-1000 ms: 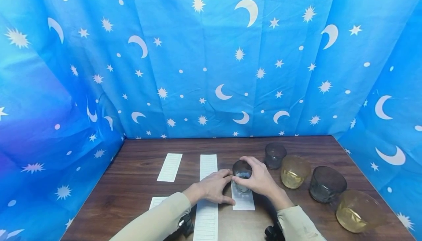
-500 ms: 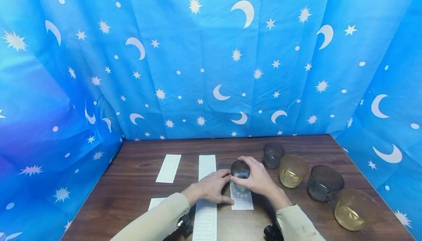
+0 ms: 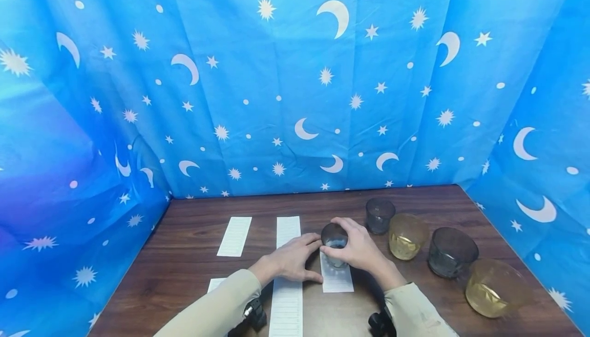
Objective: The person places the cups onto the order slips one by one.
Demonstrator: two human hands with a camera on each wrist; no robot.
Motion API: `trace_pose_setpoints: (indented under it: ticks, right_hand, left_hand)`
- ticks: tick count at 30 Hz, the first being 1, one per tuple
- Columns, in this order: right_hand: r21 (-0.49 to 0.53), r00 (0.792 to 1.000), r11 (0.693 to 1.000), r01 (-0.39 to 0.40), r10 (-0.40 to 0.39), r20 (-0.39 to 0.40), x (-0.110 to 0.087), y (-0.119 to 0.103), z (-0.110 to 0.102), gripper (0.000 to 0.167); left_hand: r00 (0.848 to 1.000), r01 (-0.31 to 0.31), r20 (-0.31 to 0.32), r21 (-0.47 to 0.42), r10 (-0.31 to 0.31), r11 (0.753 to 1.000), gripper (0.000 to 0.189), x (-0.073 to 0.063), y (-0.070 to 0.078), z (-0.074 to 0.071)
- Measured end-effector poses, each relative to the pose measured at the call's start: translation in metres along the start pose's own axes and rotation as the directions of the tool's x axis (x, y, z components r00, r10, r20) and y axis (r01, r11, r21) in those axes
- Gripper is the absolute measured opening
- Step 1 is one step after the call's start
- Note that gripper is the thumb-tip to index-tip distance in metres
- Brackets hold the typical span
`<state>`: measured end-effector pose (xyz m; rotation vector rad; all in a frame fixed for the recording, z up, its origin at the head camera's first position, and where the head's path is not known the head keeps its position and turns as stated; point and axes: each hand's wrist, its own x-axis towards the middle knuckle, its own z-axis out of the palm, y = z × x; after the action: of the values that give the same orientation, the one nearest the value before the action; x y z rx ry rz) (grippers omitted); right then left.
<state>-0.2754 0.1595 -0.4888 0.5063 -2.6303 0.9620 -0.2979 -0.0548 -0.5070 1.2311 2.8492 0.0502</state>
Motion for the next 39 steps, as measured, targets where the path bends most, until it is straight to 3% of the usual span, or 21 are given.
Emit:
trace_pose_setpoints:
  ticks: [10,19,28,39]
  right_hand:
    - [-0.022,1.000,1.000,-0.005,0.006,0.026,0.000,-0.001,-0.003,0.078]
    - [-0.014,0.998,0.999,0.034,-0.034,0.048,-0.001,0.001,-0.005,0.084]
    - [-0.003,0.998,0.998,0.065,-0.065,0.000,0.002,0.000,-0.015,0.083]
    - [-0.042,0.991,0.994,0.105,-0.108,-0.074,0.002,0.003,-0.030,0.078]
  left_hand:
    - [0.998,0.031,-0.048,-0.005,-0.031,1.000,0.096,-0.004,-0.016,-0.005]
    - [0.995,0.089,-0.038,-0.044,-0.090,0.995,0.094,-0.009,-0.030,-0.004]
    - [0.993,0.084,-0.072,-0.107,-0.092,0.991,0.093,-0.013,-0.042,-0.005]
    - [0.986,0.140,-0.080,-0.116,-0.149,0.983,0.094,-0.015,-0.059,-0.003]
